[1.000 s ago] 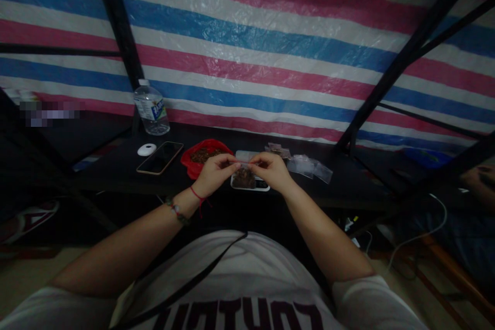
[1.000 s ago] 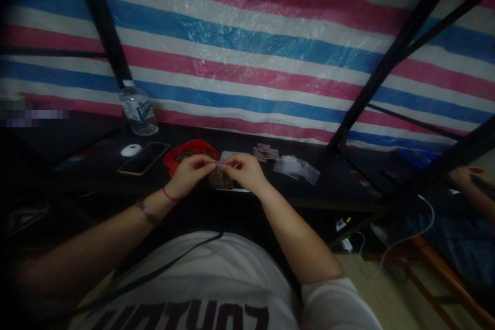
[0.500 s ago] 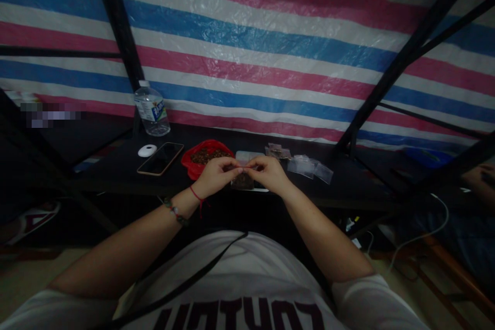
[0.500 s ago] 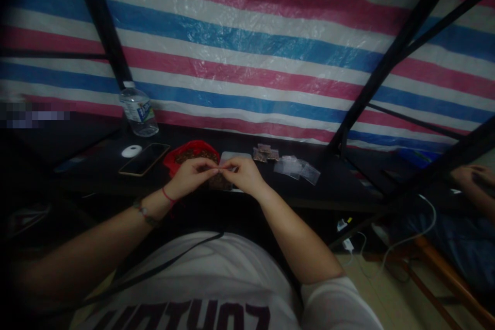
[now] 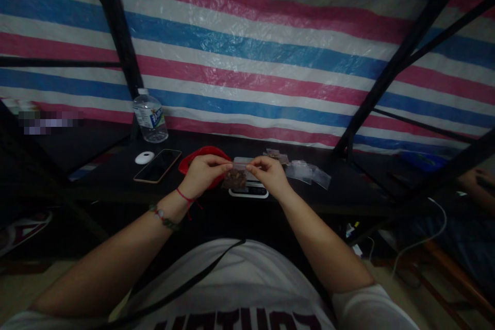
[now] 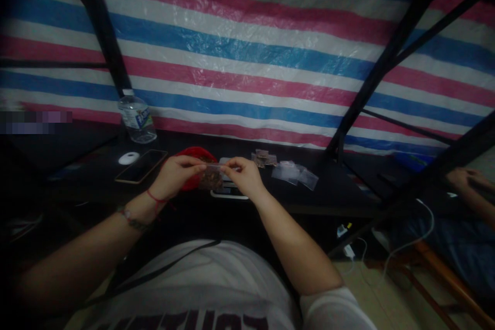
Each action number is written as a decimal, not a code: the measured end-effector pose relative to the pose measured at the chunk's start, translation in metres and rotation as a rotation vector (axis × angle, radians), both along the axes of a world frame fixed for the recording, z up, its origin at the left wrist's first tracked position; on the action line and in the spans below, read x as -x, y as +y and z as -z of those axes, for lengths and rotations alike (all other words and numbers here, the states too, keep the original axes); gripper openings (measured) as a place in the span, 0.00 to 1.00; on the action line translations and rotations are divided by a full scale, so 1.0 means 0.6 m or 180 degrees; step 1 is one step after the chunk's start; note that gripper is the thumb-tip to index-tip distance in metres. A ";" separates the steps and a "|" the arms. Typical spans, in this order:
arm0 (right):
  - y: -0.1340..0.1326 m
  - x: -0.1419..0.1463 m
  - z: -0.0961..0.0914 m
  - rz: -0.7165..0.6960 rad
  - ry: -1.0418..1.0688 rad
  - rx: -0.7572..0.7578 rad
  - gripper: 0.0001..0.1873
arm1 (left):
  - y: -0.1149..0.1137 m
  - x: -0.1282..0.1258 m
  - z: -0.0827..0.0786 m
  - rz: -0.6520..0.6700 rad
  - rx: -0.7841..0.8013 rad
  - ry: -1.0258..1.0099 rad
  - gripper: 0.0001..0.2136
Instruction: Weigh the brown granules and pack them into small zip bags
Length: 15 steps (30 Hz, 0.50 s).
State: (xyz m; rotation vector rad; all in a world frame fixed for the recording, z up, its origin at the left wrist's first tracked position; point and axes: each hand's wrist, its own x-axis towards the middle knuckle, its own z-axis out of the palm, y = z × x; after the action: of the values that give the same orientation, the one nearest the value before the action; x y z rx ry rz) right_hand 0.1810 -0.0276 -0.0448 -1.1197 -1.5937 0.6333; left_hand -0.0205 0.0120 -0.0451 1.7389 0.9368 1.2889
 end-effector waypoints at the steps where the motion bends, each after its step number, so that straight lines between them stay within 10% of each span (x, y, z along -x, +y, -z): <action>1: 0.001 0.006 0.006 -0.0148 0.0037 0.0036 0.14 | 0.000 -0.001 0.001 -0.0061 0.0063 -0.0086 0.14; 5: 0.006 0.016 0.021 -0.0614 -0.0040 0.0368 0.16 | 0.002 -0.004 0.003 0.0040 0.0238 -0.0360 0.19; 10: 0.018 -0.046 -0.010 0.0111 0.0960 0.0443 0.18 | 0.042 0.028 0.007 0.0507 0.0118 -0.0176 0.36; 15: 0.074 -0.169 -0.039 0.0806 0.1522 0.0285 0.21 | 0.115 0.088 0.028 -0.0012 -0.0113 0.1400 0.18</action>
State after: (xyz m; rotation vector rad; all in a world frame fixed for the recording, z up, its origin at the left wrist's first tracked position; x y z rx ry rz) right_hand 0.2825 0.0166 -0.0213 -1.1117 -1.0077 0.7416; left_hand -0.0734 0.0809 -0.0619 2.0952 1.1636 0.9424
